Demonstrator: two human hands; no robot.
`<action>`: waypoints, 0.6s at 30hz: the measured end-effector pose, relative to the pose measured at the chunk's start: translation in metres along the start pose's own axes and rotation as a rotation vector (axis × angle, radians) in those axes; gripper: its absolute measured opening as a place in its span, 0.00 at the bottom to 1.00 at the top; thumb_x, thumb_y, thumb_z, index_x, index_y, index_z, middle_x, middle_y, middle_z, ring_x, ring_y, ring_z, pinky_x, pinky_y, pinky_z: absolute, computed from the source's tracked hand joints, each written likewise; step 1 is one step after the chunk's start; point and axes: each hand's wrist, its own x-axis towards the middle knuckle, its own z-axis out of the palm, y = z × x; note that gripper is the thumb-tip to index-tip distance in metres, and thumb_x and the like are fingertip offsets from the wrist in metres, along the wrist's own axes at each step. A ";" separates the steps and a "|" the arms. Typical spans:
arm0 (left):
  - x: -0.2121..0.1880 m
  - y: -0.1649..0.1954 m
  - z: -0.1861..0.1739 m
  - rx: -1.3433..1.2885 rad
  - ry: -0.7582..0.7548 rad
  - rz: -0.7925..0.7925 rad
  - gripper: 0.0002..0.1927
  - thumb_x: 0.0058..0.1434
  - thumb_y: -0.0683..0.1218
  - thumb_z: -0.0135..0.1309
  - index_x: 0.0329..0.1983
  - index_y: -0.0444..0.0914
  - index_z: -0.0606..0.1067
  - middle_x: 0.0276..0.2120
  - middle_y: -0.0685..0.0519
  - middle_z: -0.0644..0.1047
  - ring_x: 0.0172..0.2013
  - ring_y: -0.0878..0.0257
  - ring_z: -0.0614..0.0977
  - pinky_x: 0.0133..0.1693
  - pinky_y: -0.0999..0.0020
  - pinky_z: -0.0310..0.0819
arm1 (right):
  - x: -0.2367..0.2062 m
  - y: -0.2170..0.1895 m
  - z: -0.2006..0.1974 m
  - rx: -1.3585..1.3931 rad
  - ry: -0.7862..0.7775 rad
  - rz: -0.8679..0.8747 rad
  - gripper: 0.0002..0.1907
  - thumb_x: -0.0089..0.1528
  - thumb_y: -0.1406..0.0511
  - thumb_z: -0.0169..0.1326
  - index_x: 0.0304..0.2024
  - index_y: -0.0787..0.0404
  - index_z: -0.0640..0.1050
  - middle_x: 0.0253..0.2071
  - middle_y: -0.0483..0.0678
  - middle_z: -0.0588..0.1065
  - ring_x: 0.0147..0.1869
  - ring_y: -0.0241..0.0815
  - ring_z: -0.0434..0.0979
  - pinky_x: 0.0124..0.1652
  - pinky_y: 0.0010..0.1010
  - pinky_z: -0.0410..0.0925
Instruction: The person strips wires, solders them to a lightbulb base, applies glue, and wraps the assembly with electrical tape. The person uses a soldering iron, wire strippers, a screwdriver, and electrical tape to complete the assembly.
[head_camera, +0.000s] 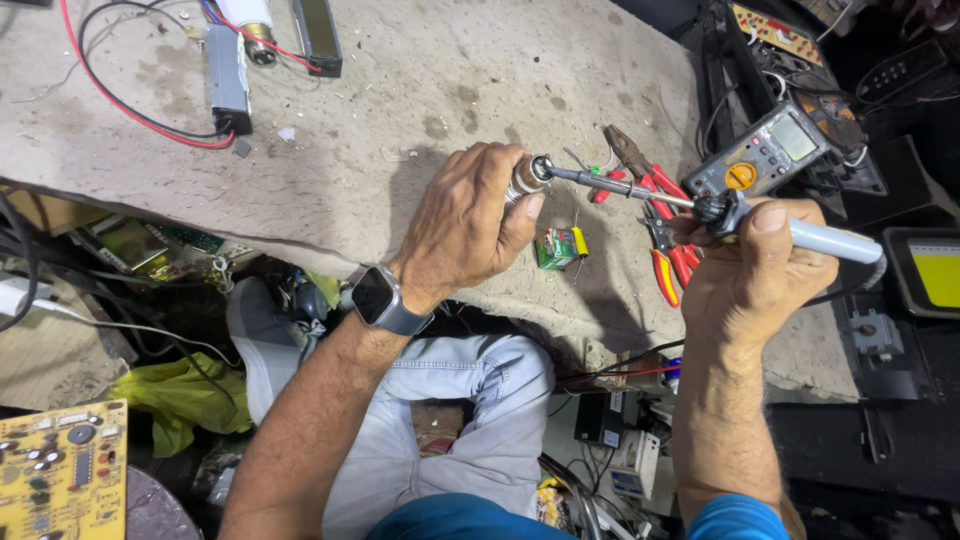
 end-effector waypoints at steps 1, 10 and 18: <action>0.000 0.000 0.000 -0.005 -0.008 -0.008 0.19 0.71 0.47 0.53 0.57 0.31 0.65 0.43 0.42 0.76 0.44 0.47 0.80 0.49 0.51 0.73 | 0.000 0.000 0.000 0.004 -0.001 0.002 0.18 0.74 0.62 0.61 0.38 0.70 0.71 0.33 0.59 0.75 0.30 0.47 0.78 0.35 0.42 0.78; 0.000 -0.002 0.002 0.018 0.000 0.013 0.20 0.71 0.46 0.54 0.58 0.30 0.64 0.43 0.42 0.76 0.44 0.48 0.80 0.49 0.52 0.74 | -0.002 0.000 -0.006 0.014 -0.053 -0.023 0.17 0.74 0.63 0.62 0.40 0.70 0.72 0.34 0.58 0.75 0.33 0.46 0.79 0.38 0.44 0.79; 0.000 -0.001 0.001 0.011 0.009 0.029 0.21 0.70 0.46 0.55 0.59 0.31 0.64 0.44 0.43 0.76 0.45 0.47 0.80 0.50 0.51 0.74 | -0.010 0.000 -0.019 -0.053 -0.008 -0.146 0.18 0.76 0.63 0.62 0.42 0.71 0.71 0.34 0.56 0.73 0.35 0.46 0.78 0.40 0.41 0.77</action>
